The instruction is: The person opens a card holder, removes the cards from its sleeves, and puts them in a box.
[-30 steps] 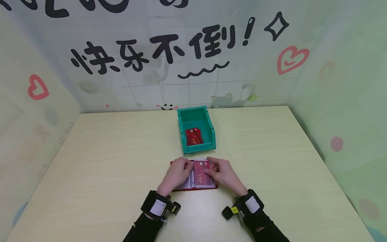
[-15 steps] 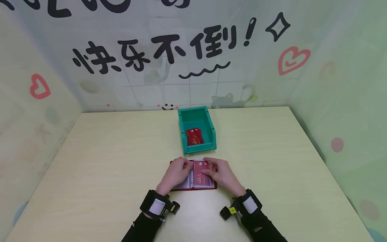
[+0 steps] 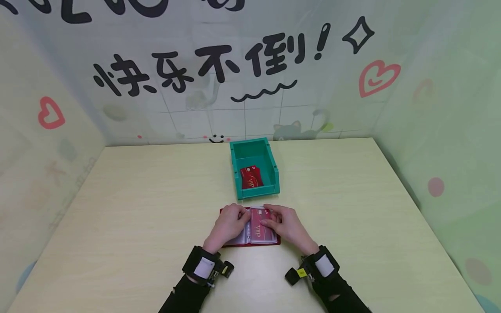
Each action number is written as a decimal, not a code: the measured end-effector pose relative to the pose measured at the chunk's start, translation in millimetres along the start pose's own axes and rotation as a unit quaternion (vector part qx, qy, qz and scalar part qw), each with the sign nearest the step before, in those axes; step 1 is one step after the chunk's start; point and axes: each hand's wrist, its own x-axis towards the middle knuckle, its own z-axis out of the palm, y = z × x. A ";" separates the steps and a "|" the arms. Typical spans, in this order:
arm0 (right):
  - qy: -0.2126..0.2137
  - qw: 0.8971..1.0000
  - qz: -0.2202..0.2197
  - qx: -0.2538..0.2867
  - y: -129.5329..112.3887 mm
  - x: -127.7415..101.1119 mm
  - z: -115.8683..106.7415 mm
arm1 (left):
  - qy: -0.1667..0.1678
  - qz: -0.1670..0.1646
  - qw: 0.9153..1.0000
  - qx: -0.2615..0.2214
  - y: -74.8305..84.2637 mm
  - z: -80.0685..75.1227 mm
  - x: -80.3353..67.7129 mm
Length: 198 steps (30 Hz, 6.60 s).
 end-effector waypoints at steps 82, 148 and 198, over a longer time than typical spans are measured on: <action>-0.041 0.999 0.013 0.010 -1.2 -1.5 -6.7 | -0.011 0.017 0.997 -0.075 29.3 -83.9 35.0; 0.018 1.000 0.008 -0.005 1.1 1.7 2.2 | -0.040 0.083 0.996 -0.014 3.5 -14.1 10.6; -0.089 0.996 0.010 0.013 7.2 3.8 -16.8 | -0.005 0.007 1.000 -0.027 -3.6 0.1 4.7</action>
